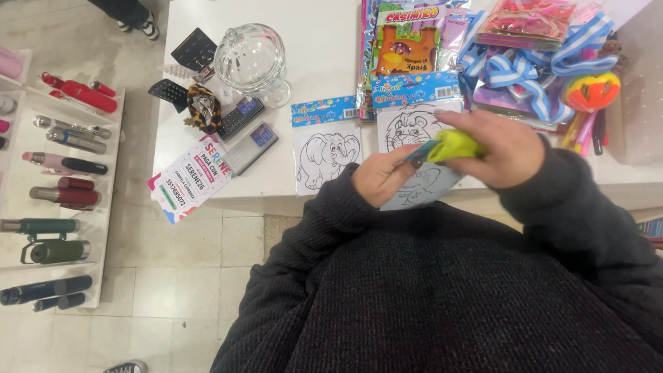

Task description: The recorder is wiping down and cleaning packaged coloring pads using a green cloth.

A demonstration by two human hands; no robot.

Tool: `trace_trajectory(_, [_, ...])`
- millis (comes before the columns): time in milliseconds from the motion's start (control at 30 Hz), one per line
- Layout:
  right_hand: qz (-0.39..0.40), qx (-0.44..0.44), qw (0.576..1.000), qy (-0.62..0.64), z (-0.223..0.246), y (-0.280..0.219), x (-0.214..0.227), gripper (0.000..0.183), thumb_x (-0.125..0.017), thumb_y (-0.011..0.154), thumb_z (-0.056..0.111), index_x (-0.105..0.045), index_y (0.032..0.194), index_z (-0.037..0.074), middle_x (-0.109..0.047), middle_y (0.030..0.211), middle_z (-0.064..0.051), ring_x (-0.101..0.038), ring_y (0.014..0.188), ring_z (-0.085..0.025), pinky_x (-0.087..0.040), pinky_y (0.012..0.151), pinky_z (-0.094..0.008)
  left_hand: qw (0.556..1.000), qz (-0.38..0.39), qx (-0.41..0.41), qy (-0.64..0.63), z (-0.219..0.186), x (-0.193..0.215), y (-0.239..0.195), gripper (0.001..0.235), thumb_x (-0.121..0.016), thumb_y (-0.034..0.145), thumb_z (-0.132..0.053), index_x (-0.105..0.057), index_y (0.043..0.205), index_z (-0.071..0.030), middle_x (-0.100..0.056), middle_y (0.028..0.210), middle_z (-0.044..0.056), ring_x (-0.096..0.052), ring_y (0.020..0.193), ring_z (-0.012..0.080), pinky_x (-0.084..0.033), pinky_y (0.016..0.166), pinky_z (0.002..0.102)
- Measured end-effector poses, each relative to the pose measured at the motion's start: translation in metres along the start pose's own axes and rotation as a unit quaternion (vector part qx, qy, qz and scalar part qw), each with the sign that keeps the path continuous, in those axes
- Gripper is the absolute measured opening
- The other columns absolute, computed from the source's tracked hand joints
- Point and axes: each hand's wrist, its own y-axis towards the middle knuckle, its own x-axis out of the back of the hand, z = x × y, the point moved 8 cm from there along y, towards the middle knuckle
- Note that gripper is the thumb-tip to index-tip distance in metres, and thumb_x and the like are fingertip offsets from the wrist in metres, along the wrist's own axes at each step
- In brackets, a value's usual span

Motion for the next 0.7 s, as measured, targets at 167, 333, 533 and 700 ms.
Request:
trace_trajectory(167, [-0.025,0.018,1.0,0.005,-0.028,0.003,-0.002,0.057,-0.084,0.079,0.026,-0.068,0.131,0.01,-0.067,0.099,-0.012,-0.067,0.089,-0.028,-0.054,0.078,-0.039,0.991,-0.054,-0.009,-0.126,0.018,0.022,-0.004,0.034,-0.045,0.115,-0.019,-0.056,0.142,-0.001,-0.072,0.126,0.011,-0.067,0.116,0.0173,-0.054,0.104,0.031])
trace_trajectory(333, [-0.079,-0.003,0.997,-0.016,-0.009,0.019,-0.006,0.052,-0.086,0.082,0.032,-0.069,0.124,0.006,-0.067,0.098,-0.012,-0.066,0.088,-0.028,-0.053,0.077,-0.039,0.988,-0.081,0.003,-0.13,0.016,0.028,-0.01,0.034,-0.044,0.116,-0.02,-0.056,0.141,-0.002,-0.07,0.128,0.01,-0.064,0.12,0.0153,-0.051,0.107,0.031])
trace_trajectory(533, [-0.056,0.014,0.998,0.034,0.001,0.026,-0.017,0.047,-0.088,0.081,0.028,-0.071,0.119,0.007,-0.069,0.093,-0.012,-0.068,0.08,-0.023,-0.054,0.071,-0.035,0.966,-0.109,0.041,-0.231,0.044,0.033,-0.031,0.032,-0.044,0.115,-0.019,-0.057,0.138,-0.001,-0.069,0.127,0.01,-0.063,0.118,0.0151,-0.051,0.106,0.033])
trace_trajectory(700, [-0.074,-0.158,0.895,0.409,-0.04,0.018,-0.063,0.042,-0.079,0.092,0.022,-0.061,0.124,0.002,-0.073,0.109,-0.007,-0.074,0.097,-0.012,-0.061,0.083,-0.029,0.93,-0.233,-0.088,-0.269,0.049,0.084,-0.061,0.034,-0.043,0.116,-0.019,-0.05,0.146,-0.003,-0.065,0.136,0.012,-0.062,0.13,0.0218,-0.046,0.117,0.036])
